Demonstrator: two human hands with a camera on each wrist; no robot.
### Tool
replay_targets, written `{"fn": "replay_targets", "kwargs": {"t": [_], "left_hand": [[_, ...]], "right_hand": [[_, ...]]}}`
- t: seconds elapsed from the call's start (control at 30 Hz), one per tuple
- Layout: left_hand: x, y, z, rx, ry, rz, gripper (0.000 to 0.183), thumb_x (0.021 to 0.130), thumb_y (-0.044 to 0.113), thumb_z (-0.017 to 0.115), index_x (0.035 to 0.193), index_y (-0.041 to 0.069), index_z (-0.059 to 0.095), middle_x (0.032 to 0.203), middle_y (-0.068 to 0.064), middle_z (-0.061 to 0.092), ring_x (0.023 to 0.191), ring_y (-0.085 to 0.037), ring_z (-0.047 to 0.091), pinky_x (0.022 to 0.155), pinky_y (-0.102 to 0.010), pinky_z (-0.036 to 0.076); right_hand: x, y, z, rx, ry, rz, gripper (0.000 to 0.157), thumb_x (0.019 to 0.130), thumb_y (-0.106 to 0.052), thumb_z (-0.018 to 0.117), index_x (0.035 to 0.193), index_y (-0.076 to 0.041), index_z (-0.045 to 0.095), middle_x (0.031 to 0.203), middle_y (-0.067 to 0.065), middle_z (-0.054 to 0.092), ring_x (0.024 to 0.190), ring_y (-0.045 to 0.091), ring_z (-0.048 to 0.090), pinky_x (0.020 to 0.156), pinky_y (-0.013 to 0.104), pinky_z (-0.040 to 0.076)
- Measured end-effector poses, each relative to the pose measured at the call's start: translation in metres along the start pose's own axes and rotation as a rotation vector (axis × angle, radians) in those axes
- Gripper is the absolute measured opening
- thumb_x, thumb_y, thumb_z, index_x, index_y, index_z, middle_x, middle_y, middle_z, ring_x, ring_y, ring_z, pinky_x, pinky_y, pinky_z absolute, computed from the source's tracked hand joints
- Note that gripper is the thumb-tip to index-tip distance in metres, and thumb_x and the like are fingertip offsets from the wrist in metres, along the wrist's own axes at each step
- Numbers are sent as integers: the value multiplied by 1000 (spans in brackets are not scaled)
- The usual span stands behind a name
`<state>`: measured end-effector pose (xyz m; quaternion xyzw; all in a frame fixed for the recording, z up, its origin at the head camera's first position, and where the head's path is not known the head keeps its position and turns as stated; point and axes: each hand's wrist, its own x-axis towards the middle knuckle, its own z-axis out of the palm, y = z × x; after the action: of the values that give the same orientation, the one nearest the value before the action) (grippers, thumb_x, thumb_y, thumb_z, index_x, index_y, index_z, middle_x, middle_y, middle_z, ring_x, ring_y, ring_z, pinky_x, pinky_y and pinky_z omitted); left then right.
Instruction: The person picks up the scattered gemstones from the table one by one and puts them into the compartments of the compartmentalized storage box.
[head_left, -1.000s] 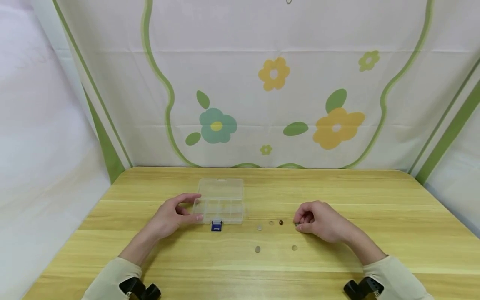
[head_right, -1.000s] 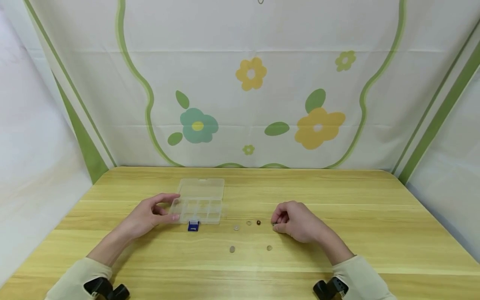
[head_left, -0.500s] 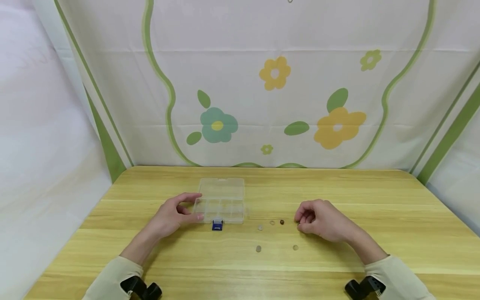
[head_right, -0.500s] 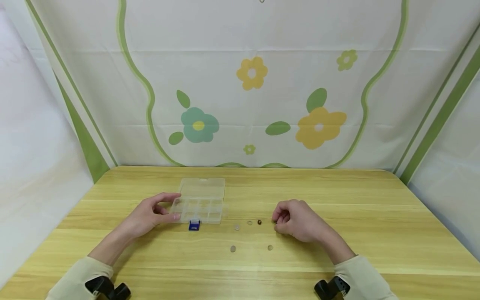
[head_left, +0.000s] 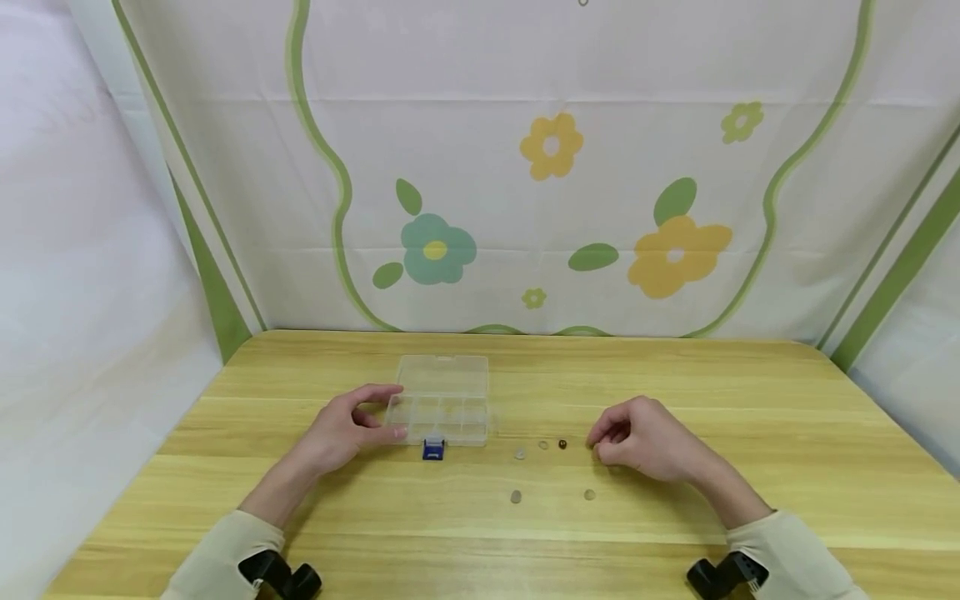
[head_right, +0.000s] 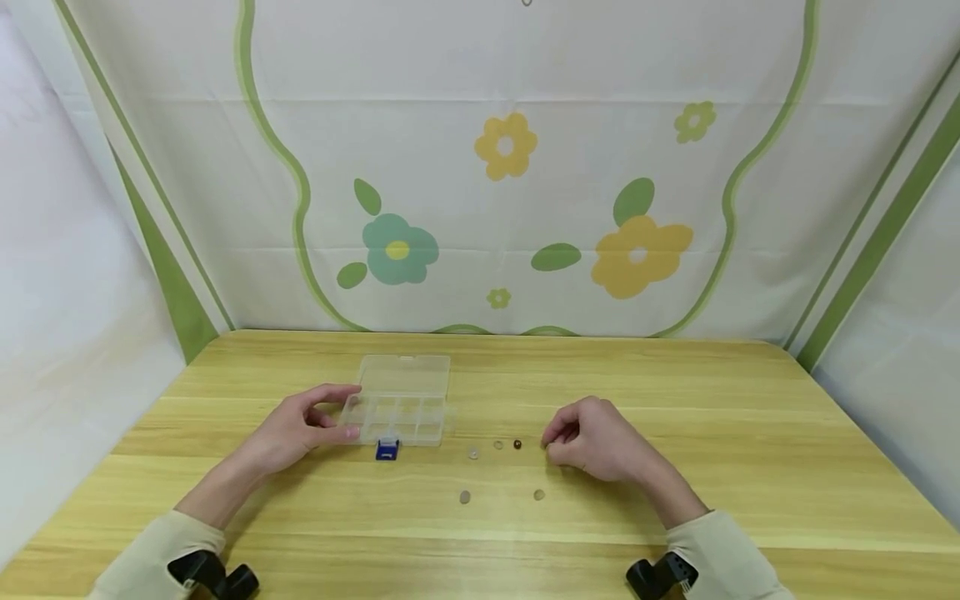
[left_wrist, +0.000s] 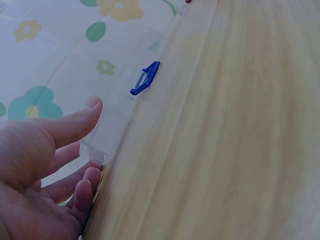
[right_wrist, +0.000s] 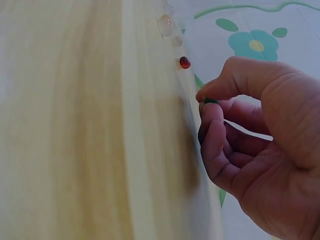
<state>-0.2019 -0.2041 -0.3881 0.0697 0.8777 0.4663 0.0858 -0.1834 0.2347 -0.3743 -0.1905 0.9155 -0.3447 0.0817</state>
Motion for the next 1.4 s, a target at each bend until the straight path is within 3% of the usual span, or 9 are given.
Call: {"fn": "replay_targets", "kwargs": {"t": [0.43,0.77,1.4], "left_hand": [[1,0,0,12,-3,5,68,90,34,87,150,17,60,148,-12,61,100,-22,55,83,-34,46],[1,0,0,4,-5,8,68,90,34,87,150,17,60,149,-13,60,100,-22,55,83,-34,46],[0,1,-1,9,1,-5,68,89,35,87,150,19,61,149,-12,60,101,-23,56,83,-34,46]], "right_hand": [[4,-10,0,24,78,29,15,91,-10,75,103,-12,83,93,-1,78,80,9,66,71,23,54],[17,-23,8,60,147,-24,11,94,-15,78,103,-13,83,94,-4,79,83,9,69,74,24,57],[57,-65,37,93,110,-140,13,98,-13,76,108,-9,83,97,-2,80,84,9,69,74,24,57]]}}
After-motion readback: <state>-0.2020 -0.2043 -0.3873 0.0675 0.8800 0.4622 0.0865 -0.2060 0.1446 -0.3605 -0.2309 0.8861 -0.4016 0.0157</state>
